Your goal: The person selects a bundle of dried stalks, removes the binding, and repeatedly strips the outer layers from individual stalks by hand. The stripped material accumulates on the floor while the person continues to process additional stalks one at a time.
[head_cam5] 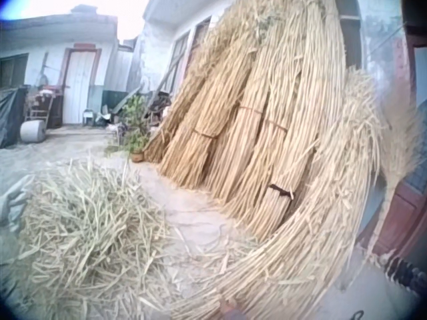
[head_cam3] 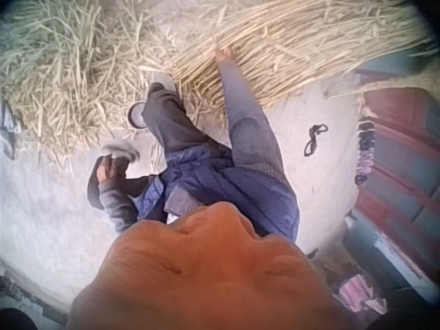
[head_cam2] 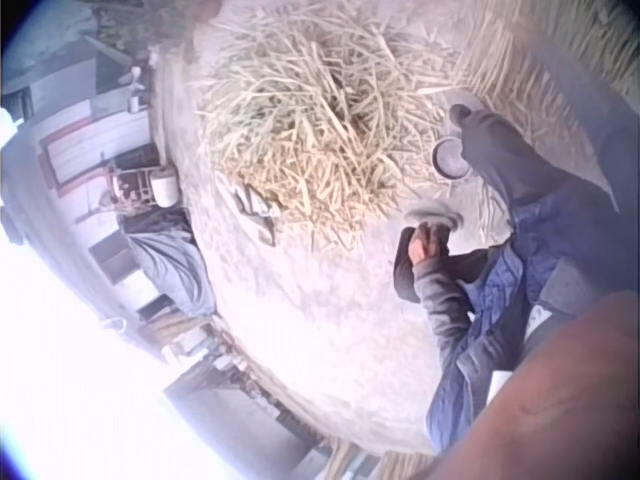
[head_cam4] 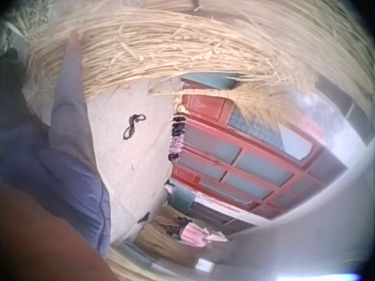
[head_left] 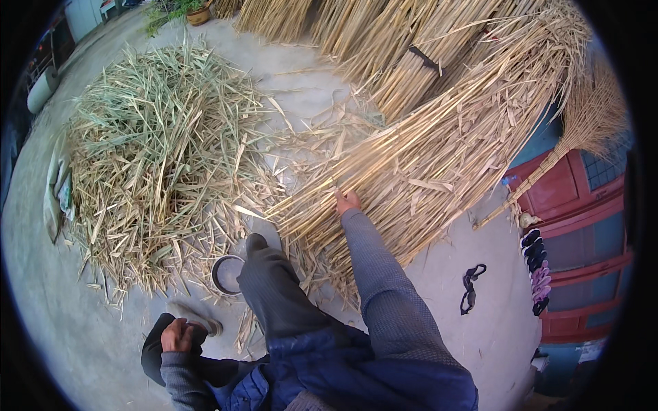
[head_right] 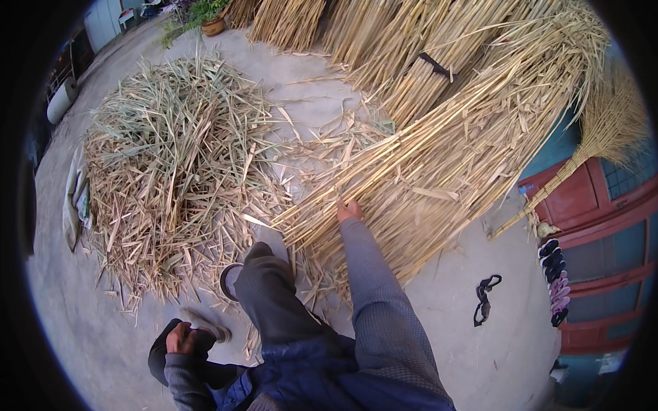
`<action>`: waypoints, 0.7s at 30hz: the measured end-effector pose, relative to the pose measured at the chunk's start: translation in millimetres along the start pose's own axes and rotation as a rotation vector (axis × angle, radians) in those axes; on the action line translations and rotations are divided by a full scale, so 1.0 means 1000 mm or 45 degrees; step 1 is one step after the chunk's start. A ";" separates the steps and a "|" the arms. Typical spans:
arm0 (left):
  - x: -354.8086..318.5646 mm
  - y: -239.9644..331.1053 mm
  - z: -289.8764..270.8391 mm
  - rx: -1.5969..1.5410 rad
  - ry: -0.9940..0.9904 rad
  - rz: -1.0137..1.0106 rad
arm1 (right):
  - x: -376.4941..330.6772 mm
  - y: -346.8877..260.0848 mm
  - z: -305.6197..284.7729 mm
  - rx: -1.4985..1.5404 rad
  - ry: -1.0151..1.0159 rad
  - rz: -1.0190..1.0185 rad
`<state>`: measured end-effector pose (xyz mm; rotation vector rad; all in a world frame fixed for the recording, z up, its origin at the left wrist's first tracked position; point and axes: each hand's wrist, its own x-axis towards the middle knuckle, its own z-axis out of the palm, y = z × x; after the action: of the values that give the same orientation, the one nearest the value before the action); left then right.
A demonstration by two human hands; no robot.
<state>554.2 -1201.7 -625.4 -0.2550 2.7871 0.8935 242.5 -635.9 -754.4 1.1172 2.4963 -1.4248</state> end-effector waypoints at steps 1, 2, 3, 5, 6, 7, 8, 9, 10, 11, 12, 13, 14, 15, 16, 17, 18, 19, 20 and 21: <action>0.001 0.001 0.000 -0.016 -0.018 -0.001 | 0.004 0.004 -0.003 -0.239 0.064 0.024; 0.002 0.002 0.000 0.014 -0.014 0.025 | 0.008 0.008 -0.007 -0.476 0.131 0.018; 0.002 0.002 0.000 0.028 -0.013 0.040 | 0.011 0.015 -0.014 -0.522 0.043 0.062; 0.002 0.003 0.001 0.044 -0.010 0.044 | 0.015 0.029 -0.027 -0.555 -0.062 0.107; 0.003 0.003 0.002 0.050 -0.009 0.038 | 0.013 0.036 -0.031 -0.575 -0.080 0.189; 0.003 0.004 0.002 0.057 -0.021 0.019 | 0.009 0.045 -0.038 -0.461 -0.065 0.202; 0.004 0.004 0.002 0.074 -0.009 0.050 | 0.001 0.055 -0.048 -0.351 -0.024 0.279; 0.004 0.004 0.002 0.089 -0.007 0.065 | -0.007 0.063 -0.056 -0.232 0.001 0.343; 0.004 0.003 0.002 0.105 -0.003 0.081 | -0.014 0.069 -0.062 -0.260 0.016 0.340; 0.004 0.003 0.002 0.097 0.004 0.083 | -0.020 0.076 -0.072 -0.277 0.014 0.324; 0.004 0.003 0.002 0.090 0.012 0.083 | -0.026 0.082 -0.079 -0.295 0.010 0.306; 0.004 0.003 0.003 0.076 0.031 0.081 | -0.032 0.089 -0.084 -0.396 0.092 0.160; 0.003 0.003 0.003 0.086 0.028 0.084 | -0.036 0.096 -0.089 -0.496 0.176 0.012; 0.003 0.003 0.003 0.092 0.035 0.081 | -0.039 0.102 -0.091 -0.596 0.259 -0.138; 0.003 0.004 0.003 0.095 0.028 0.059 | -0.040 0.107 -0.088 -0.538 0.343 -0.239; 0.003 0.004 0.003 0.098 0.041 0.076 | -0.040 0.112 -0.086 -0.478 0.423 -0.337; 0.002 0.004 0.003 0.098 0.038 0.074 | -0.041 0.116 -0.083 -0.413 0.480 -0.410; 0.002 0.005 0.003 0.101 0.026 0.043 | -0.040 0.119 -0.080 -0.395 0.439 -0.419; 0.001 0.005 0.002 0.101 0.040 0.074 | -0.036 0.119 -0.080 -0.372 0.376 -0.407; 0.001 0.006 0.002 0.103 0.044 0.075 | -0.032 0.118 -0.080 -0.367 0.321 -0.387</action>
<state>552.4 -1196.3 -624.0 -0.1782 2.8690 0.7939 361.7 -555.5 -781.8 0.9447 3.0343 -0.9740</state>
